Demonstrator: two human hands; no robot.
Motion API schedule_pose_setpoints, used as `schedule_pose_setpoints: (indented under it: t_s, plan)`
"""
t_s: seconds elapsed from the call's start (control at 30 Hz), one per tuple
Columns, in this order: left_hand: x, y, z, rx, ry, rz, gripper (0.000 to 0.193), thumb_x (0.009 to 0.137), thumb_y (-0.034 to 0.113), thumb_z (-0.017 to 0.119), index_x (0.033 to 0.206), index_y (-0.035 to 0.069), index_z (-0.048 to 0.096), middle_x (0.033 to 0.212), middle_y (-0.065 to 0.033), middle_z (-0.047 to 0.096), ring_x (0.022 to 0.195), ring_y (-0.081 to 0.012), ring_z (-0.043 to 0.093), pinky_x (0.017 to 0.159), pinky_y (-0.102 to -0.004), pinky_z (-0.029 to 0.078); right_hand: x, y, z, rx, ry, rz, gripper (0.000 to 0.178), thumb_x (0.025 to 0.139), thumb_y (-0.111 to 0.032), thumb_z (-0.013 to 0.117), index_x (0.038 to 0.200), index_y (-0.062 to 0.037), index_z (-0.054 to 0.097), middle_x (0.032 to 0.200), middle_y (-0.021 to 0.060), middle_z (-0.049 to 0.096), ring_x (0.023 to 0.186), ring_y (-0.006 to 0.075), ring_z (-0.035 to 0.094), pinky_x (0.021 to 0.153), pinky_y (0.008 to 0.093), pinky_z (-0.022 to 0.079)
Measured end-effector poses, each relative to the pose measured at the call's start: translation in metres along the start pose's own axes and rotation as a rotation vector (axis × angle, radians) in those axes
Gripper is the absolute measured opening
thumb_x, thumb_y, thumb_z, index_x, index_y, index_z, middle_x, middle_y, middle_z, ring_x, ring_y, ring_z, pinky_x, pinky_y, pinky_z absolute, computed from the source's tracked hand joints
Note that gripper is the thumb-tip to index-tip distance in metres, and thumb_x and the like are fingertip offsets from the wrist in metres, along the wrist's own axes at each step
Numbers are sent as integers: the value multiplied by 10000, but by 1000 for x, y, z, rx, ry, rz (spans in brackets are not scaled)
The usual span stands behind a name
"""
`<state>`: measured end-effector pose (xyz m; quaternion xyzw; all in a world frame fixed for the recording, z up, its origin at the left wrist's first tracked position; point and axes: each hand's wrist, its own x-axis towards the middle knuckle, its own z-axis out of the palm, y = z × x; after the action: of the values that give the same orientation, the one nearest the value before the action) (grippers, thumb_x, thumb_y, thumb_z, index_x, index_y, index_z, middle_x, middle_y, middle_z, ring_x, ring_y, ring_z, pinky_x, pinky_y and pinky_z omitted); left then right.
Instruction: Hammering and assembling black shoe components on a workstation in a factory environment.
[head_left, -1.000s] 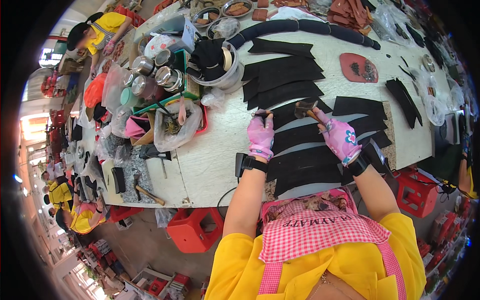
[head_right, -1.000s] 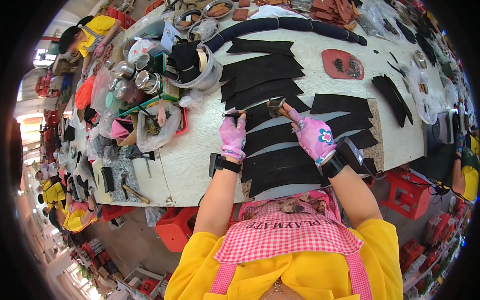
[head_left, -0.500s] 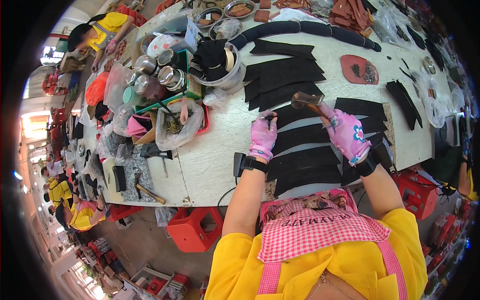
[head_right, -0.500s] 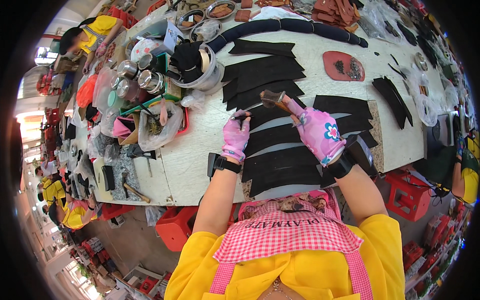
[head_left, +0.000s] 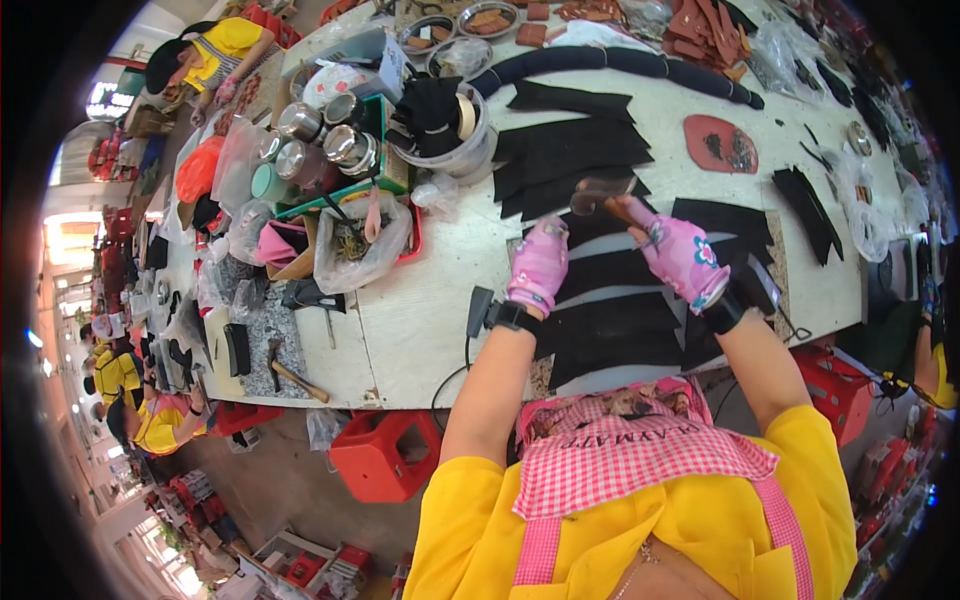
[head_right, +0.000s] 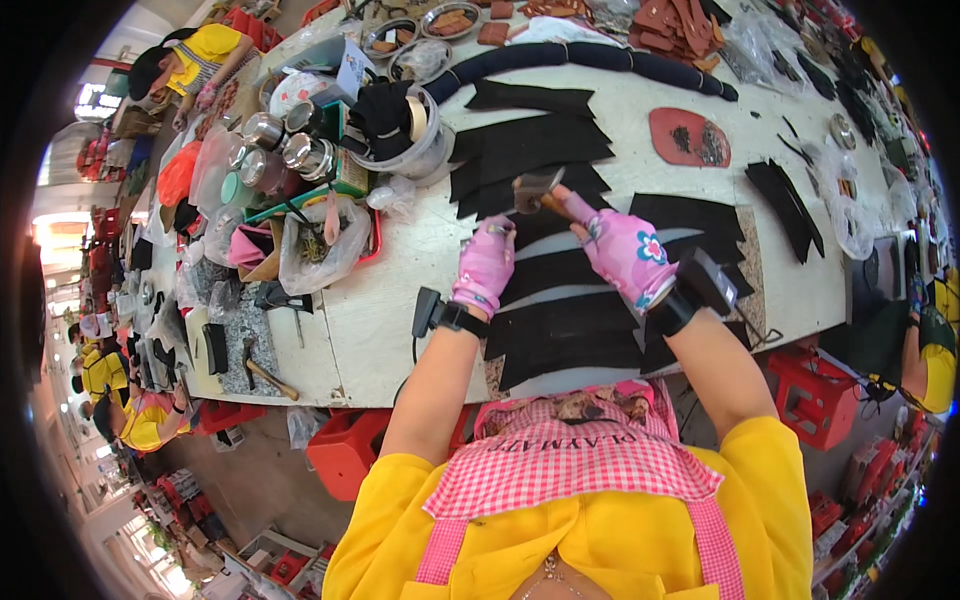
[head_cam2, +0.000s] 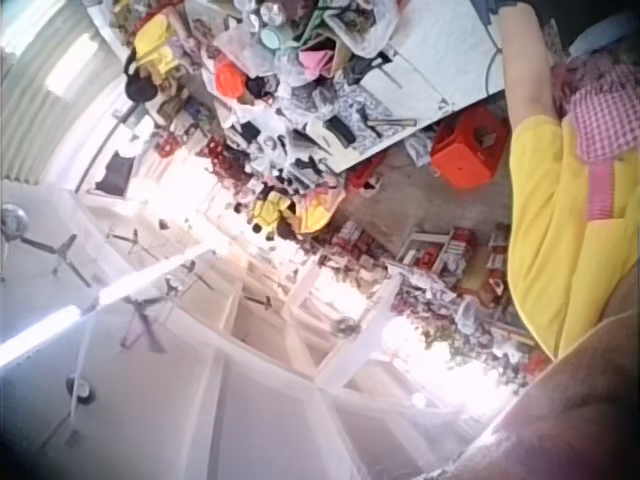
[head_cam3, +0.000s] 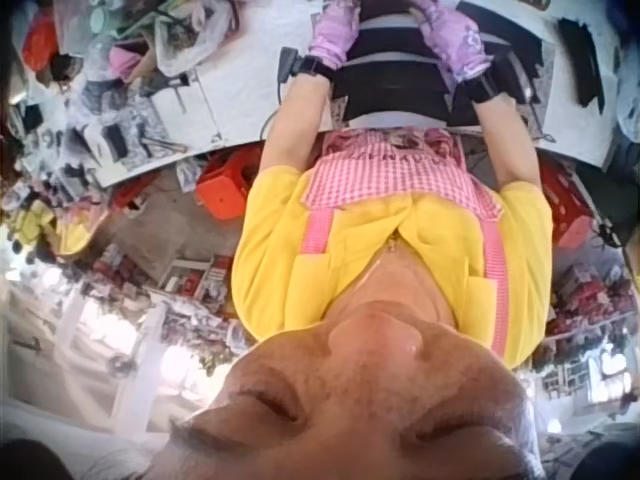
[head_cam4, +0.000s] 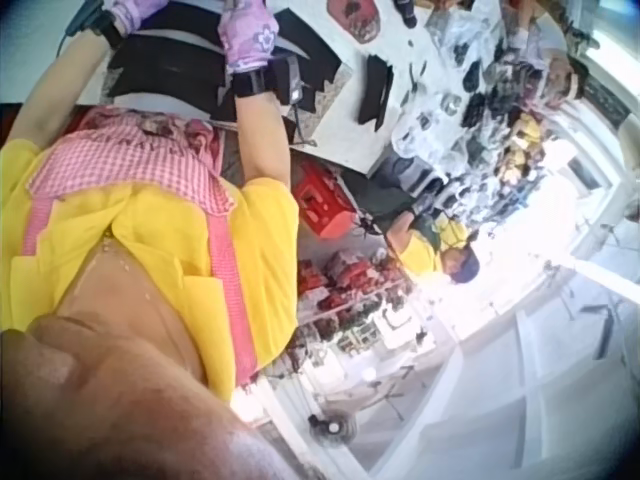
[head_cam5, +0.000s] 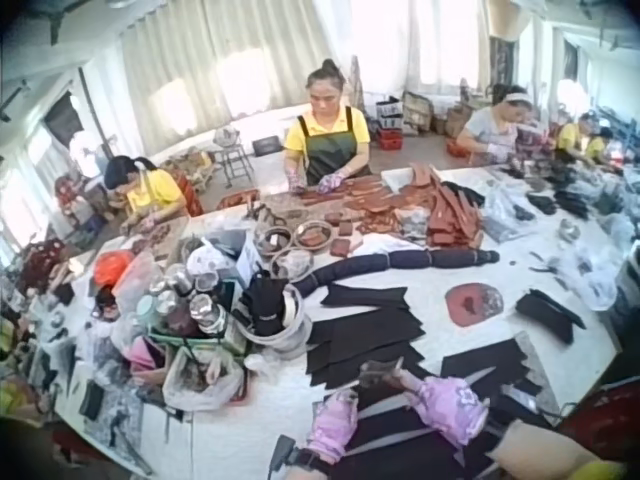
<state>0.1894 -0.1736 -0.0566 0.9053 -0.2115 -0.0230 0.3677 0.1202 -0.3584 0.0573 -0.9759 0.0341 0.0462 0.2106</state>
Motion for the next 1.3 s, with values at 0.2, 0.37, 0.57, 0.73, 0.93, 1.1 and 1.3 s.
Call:
schedule_pose_setpoints:
  t_s: [0.2,0.37,0.57,0.73,0.93,1.1,1.3]
  plan:
    - [4,1,-8,125,-36,-71,174,865,204,523,871,39,578,860,-157,601,735,-318,607,617,-388,489,-45,8,27,53,149,-120,468,864,-200,521,1315,-216,397,702,133,573,603,309,583,526,389,465]
    - [-2,-2,-17,-145,83,-124,193,857,185,540,843,1,598,754,-150,619,670,-280,623,603,-351,482,-72,9,54,-178,-103,3,468,854,-234,540,1302,-215,407,673,107,538,580,292,568,523,403,466]
    - [-75,-8,-12,-627,28,-377,96,854,13,549,941,-7,584,829,-31,597,753,-87,572,698,-218,488,-72,-1,49,-86,-40,36,416,853,-227,542,1255,-189,444,710,112,566,618,300,583,531,403,463]
    - [-82,-7,1,-769,130,-381,113,854,1,541,963,-11,566,838,-47,594,739,-94,557,679,-214,463,-70,-2,48,-64,-45,36,393,853,-213,541,1236,-178,459,736,113,582,647,299,589,543,401,462]
    - [-77,2,2,-655,147,-363,102,840,-2,548,939,3,570,806,-62,599,709,-123,570,668,-235,457,-72,-1,48,-72,-41,29,417,852,-212,543,1256,-181,444,727,114,582,651,300,590,550,402,464]
    - [-69,6,9,-197,227,-54,78,805,56,589,871,14,587,748,-128,599,708,-235,602,677,-296,468,-62,-23,10,-214,-76,9,374,837,-208,553,1205,-206,488,705,103,575,597,280,589,523,386,467]
    - [-79,-23,22,22,74,31,202,849,124,524,1024,34,568,915,-143,620,791,-316,607,685,-390,490,-65,-41,-25,168,232,-519,351,707,-181,645,1034,-70,586,653,81,558,612,292,583,570,351,472]
